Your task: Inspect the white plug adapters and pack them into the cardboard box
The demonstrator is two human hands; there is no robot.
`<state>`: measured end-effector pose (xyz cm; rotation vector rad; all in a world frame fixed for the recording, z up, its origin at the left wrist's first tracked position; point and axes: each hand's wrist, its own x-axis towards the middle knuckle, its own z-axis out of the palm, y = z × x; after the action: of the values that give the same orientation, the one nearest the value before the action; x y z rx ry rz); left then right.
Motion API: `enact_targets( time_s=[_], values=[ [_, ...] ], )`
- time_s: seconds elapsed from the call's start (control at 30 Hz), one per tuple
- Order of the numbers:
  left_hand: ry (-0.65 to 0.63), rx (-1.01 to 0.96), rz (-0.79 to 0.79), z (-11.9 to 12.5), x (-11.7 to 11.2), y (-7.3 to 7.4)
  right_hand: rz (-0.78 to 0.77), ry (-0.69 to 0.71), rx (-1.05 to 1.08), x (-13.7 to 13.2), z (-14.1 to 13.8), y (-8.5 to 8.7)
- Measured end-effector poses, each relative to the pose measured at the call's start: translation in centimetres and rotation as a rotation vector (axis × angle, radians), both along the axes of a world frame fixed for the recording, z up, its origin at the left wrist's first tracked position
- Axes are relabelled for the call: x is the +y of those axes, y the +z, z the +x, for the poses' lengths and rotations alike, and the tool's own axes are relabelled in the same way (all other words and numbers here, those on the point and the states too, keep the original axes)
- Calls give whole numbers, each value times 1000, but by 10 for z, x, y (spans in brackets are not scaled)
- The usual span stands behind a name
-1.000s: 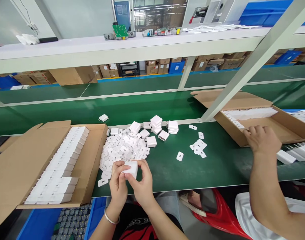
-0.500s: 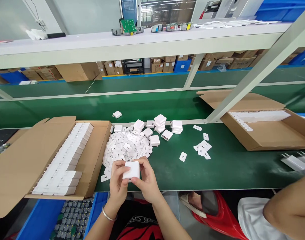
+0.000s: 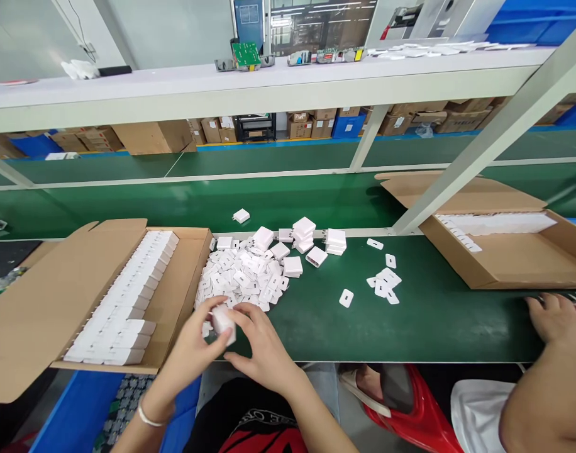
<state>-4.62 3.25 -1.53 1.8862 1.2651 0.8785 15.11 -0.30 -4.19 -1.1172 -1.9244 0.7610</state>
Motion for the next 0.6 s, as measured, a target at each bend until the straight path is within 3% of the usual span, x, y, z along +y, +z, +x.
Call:
enact_targets(
  time_s=[0.13, 0.23, 0.33, 0.47, 0.6],
  values=[
    [338, 220, 39, -65, 34, 11, 7, -285, -270, 6, 1, -32],
    [484, 473, 45, -114, 59, 6, 108, -442, -445, 10, 6, -57],
    [449, 648, 71, -145, 70, -13, 138, -436, -552, 7, 8, -70],
    [329, 935, 172, -157, 66, -38, 160, -421, -539, -3, 7, -72],
    [351, 1128, 236, -157, 56, -43, 204, -451, -413, -8, 8, -72]
  ],
)
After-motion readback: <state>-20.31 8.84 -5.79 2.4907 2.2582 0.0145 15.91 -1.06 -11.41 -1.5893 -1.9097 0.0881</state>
